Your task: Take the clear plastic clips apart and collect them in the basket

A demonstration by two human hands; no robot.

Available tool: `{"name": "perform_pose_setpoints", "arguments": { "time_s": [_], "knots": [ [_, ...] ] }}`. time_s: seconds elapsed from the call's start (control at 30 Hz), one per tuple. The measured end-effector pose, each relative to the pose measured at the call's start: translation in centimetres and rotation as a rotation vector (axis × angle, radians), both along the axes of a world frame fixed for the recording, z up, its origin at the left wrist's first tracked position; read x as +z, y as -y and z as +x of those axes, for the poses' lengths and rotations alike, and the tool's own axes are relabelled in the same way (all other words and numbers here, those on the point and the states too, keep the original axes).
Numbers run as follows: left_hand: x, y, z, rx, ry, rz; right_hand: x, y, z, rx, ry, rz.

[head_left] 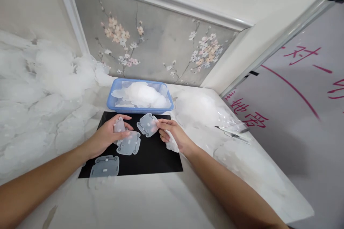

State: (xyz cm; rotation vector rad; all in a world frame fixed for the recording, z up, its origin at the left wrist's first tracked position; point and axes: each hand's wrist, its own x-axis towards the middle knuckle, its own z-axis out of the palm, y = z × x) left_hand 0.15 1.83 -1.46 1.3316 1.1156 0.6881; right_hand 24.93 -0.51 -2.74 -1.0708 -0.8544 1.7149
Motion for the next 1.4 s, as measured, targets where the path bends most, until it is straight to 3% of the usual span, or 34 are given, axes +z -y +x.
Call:
{"name": "perform_pose_setpoints", "arguments": {
  "time_s": [0.17,0.53,0.97,1.2,1.4],
  "knots": [
    [0.1,0.1,0.0,0.003,-0.055,0.063,-0.1,-0.1,0.1,-0.016,-0.015,-0.005],
    [-0.1,-0.1,-0.1,0.047,-0.060,0.118,-0.2,0.2,0.1,0.137,-0.023,0.123],
    [0.1,0.0,0.0,0.075,0.020,0.092,0.0,0.1,0.1,0.103,0.014,0.113],
    [0.3,0.4,0.4,0.089,0.043,0.103,0.4,0.6,-0.4,0.056,0.206,0.161],
    [0.3,1.0,0.7,0.024,0.015,0.143,0.6,1.3,-2.2,0.260,0.295,0.112]
  ]
}}
